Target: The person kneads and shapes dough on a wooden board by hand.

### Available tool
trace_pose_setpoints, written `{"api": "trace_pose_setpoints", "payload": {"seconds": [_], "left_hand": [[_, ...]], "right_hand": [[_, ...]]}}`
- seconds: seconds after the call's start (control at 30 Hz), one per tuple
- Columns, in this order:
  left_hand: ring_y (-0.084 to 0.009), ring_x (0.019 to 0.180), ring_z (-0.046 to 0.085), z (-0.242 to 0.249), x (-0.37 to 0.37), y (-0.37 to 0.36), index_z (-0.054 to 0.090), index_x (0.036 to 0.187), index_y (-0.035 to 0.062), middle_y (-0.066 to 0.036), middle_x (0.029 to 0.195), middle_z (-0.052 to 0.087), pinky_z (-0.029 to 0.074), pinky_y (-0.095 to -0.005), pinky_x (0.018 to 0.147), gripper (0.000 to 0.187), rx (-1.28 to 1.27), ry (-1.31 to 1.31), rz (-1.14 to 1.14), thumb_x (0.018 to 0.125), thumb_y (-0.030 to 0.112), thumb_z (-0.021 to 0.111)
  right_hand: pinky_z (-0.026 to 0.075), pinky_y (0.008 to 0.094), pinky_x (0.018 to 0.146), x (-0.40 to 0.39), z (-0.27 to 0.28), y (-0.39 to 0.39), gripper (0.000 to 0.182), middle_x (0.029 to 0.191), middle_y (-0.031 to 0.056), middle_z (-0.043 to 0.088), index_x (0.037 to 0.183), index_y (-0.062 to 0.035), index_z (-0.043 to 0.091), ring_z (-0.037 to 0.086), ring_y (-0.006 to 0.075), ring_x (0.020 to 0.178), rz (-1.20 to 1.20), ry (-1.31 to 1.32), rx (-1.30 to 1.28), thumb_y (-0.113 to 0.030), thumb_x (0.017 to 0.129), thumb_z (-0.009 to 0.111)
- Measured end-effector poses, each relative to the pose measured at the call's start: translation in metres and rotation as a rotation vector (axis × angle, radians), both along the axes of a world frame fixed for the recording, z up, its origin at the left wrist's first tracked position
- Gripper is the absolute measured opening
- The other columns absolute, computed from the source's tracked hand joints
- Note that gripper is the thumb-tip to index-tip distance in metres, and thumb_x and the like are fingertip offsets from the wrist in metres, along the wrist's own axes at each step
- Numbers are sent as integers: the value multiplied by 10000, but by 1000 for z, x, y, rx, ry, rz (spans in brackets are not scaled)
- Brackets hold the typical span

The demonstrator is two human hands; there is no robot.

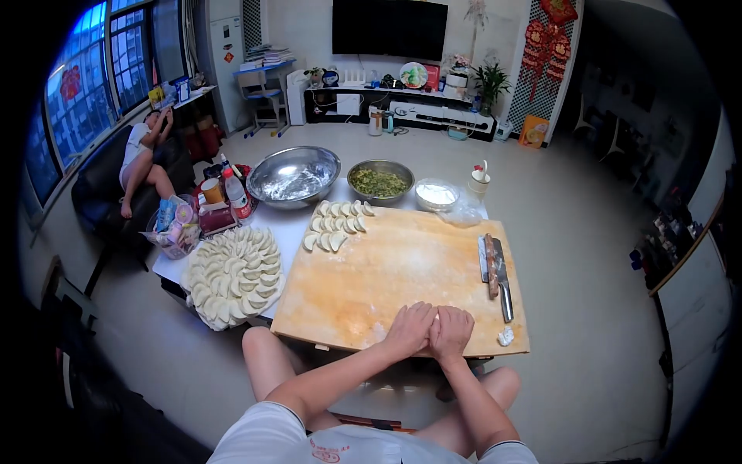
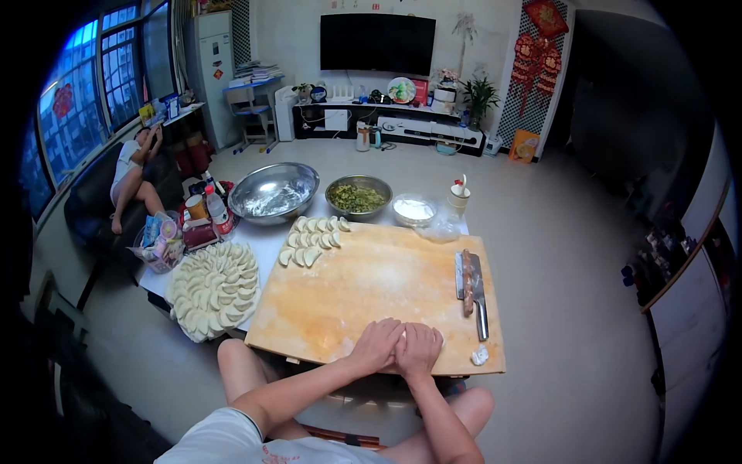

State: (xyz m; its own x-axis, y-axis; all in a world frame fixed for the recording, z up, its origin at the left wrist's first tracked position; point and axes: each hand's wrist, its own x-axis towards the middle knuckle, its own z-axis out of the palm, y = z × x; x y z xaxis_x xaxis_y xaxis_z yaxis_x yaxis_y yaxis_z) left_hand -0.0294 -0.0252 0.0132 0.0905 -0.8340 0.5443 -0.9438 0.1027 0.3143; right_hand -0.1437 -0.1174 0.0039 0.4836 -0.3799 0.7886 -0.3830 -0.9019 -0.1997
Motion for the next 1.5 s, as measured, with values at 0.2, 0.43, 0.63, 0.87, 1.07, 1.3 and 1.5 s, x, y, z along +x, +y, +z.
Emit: {"api": "trace_pose_setpoints", "payload": {"seconds": [0.2,0.43,0.63,0.87,1.07,1.3,1.5], "left_hand": [[-392,1300,446,-41,43,-57,498,1304,63,-179,1343,512,407,-531,993,574,187,133,85,838,342,682],[-389,1447,305,-35,57,-85,429,1431,61,-202,1493,418,315,-592,1114,670,259,52,250,883,380,643],[-407,1397,368,-46,46,-66,443,1397,-1,-223,1442,464,343,-488,1125,642,220,46,126,878,319,645],[-401,1198,510,38,14,-3,517,1284,-2,-249,1279,545,414,-471,1033,676,337,137,-72,750,339,753],[-383,1316,449,4,-20,21,474,1342,-42,-234,1371,493,359,-553,1080,778,19,-140,39,728,325,779],[-339,1349,416,-21,-2,-13,446,1379,2,-189,1407,466,365,-517,1085,773,79,-66,106,786,398,745],[-355,1413,352,-44,35,-69,438,1402,25,-182,1460,440,332,-529,1104,745,209,110,162,826,403,720]], "right_hand": [[425,426,819,42,-5,-44,163,805,79,637,774,-97,648,583,287,848,-102,130,205,-214,874,594],[413,430,850,77,-12,-85,312,904,89,692,814,-72,710,596,280,977,-225,112,235,-290,949,532],[405,465,885,61,23,-60,354,920,128,688,829,-62,732,608,316,974,-214,602,524,-328,951,533],[397,445,833,0,17,-17,161,913,92,673,904,-87,699,591,304,930,37,145,197,-215,914,603],[383,449,918,-22,18,7,168,974,89,639,968,-62,687,570,294,1017,-10,51,53,-198,889,626],[410,442,865,0,-11,-28,150,877,82,642,912,-84,669,588,285,884,-11,-13,154,-194,877,573],[413,435,827,36,-15,-72,242,867,69,682,815,-88,687,596,298,872,-182,109,322,-224,943,532]]}}
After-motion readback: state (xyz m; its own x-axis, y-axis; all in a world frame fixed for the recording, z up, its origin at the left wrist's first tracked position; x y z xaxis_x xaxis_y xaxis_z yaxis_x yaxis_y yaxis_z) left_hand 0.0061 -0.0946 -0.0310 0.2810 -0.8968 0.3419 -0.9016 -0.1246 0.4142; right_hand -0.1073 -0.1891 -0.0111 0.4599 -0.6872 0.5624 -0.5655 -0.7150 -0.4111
